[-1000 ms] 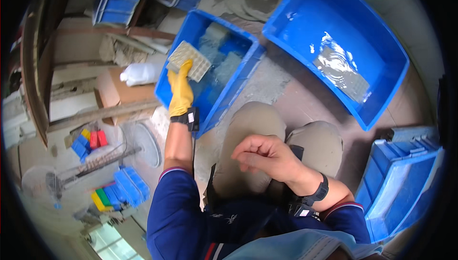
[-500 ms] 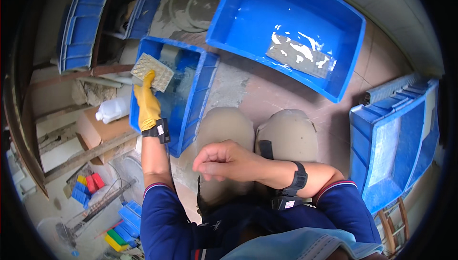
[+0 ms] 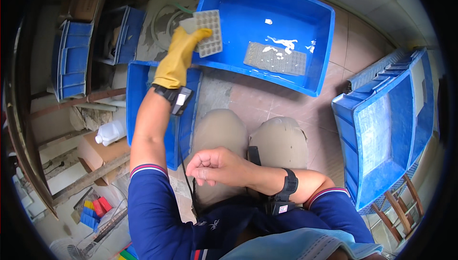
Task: Washing and sorting plastic grid components in blue bins.
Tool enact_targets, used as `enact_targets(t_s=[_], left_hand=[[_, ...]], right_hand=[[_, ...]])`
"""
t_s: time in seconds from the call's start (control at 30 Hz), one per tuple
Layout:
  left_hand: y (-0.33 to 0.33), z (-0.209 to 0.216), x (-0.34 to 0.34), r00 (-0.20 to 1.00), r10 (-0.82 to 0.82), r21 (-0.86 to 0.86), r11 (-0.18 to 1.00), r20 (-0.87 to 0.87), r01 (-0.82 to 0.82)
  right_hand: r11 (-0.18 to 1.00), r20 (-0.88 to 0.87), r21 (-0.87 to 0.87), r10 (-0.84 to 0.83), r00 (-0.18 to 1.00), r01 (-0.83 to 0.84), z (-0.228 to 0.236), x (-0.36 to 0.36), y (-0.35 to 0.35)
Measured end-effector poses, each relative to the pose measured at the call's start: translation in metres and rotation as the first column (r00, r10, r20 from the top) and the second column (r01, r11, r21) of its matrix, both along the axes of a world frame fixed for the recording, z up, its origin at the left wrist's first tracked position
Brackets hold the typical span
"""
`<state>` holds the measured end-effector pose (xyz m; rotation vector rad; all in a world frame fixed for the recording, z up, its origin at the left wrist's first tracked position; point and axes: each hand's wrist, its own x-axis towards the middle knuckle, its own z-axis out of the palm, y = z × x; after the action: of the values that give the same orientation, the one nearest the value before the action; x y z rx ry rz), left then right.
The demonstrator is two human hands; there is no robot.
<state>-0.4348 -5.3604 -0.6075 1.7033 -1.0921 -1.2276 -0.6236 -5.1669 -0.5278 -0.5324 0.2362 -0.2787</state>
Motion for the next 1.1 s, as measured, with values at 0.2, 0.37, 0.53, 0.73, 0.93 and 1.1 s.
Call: enact_targets(t_s=[0.2,0.37,0.53,0.73,0.93,1.1], left_hand=[[-0.021,-0.069,-0.023,0.997,-0.076,0.149,0.986,0.019,0.072],[-0.024,-0.109,-0.025,0.966,-0.205,0.34,0.929,0.155,0.143],[-0.015,-0.119,0.012,0.914,-0.143,0.237,0.97,0.38,0.054],[0.02,-0.042,0.026,0.983,0.022,-0.011,1.0,0.183,-0.021],[0.113,0.007,0.126,0.949,0.301,-0.167,0.935,-0.088,-0.312],[0.238,-0.043,0.244,0.705,0.689,0.036,0.71,0.171,-0.703]], right_hand=[[0.995,0.007,0.026,-0.099,0.995,0.098,0.013,-0.017,0.005],[0.993,-0.019,0.022,-0.117,0.993,0.117,0.012,-0.025,0.007],[0.996,-0.003,-0.03,-0.085,0.996,0.085,0.01,-0.016,0.005],[0.999,-0.054,-0.035,-0.017,0.998,0.015,-0.001,-0.008,-0.004],[0.998,-0.13,-0.01,0.056,0.99,-0.058,-0.004,0.0,-0.015],[0.997,-0.126,0.018,0.083,0.989,-0.081,-0.012,0.017,-0.015]])
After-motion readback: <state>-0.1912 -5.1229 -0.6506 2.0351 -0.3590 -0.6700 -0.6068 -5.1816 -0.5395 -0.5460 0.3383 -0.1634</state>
